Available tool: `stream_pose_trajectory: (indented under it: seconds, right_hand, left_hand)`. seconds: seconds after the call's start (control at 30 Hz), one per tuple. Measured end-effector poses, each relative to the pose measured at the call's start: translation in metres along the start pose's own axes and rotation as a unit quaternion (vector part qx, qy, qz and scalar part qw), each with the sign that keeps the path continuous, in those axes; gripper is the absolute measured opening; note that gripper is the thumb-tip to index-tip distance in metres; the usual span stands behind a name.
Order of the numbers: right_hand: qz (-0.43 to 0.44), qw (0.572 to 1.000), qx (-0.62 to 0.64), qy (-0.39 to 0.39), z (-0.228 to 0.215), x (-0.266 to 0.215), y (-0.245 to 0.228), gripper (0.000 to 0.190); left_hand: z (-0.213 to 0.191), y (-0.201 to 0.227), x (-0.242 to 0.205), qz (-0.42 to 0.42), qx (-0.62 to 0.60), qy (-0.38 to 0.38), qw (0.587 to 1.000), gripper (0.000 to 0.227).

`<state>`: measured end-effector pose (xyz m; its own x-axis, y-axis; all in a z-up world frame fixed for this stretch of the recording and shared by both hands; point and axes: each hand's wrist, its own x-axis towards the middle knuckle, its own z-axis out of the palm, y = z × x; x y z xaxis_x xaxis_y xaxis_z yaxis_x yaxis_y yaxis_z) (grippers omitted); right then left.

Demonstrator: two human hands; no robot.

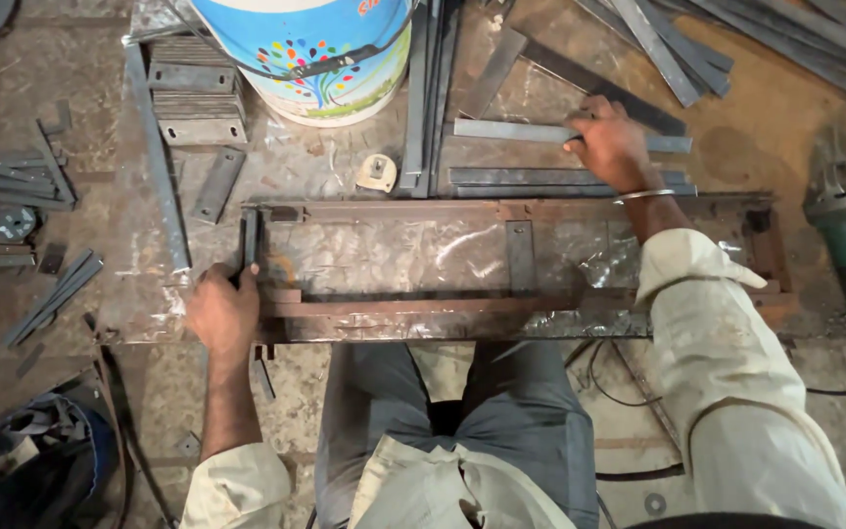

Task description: Assembling and welding a metal frame from various steel pieces.

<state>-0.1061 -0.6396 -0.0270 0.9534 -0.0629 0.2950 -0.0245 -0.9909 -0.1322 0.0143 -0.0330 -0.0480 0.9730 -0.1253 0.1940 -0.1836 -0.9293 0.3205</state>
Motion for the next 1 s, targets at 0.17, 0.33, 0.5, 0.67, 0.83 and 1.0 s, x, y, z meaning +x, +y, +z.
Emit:
stream_pose_trajectory:
  seconds: [0.17,0.33,0.5,0.67,0.83,1.0]
  right_hand:
    - [-0.006,0.999,-0.011,-0.036,-0.014,-0.003,-0.020,0.054]
    - [-0.040,0.977,0.122,-0.168,0.005,-0.013,0.006,0.061]
    - [-0.035,0.978,0.087,-0.186,0.008,-0.013,0.005,0.052]
    - [0.072,0.971,0.102,-0.204,0.000,-0.007,0.003,0.044]
    - [-0.050,0.972,0.123,-0.192,0.014,-0.013,0.022,0.067]
    - [-0.019,0.985,0.107,-0.136,0.007,-0.022,0.011,0.064]
  left_hand:
    - [-0.005,0.002,0.000,-0.017,0.022,-0.008,1.000,0.038]
    - [-0.006,0.002,0.000,-0.015,0.007,-0.008,1.000,0.038]
    - [-0.008,0.003,-0.001,-0.012,-0.004,-0.002,1.000,0.037]
    - [-0.010,0.005,-0.001,-0.019,-0.001,-0.008,1.000,0.035]
    - [-0.014,0.011,-0.003,-0.015,-0.007,-0.002,1.000,0.035]
    - [-0.009,0.009,-0.001,-0.028,-0.006,-0.010,1.000,0.036]
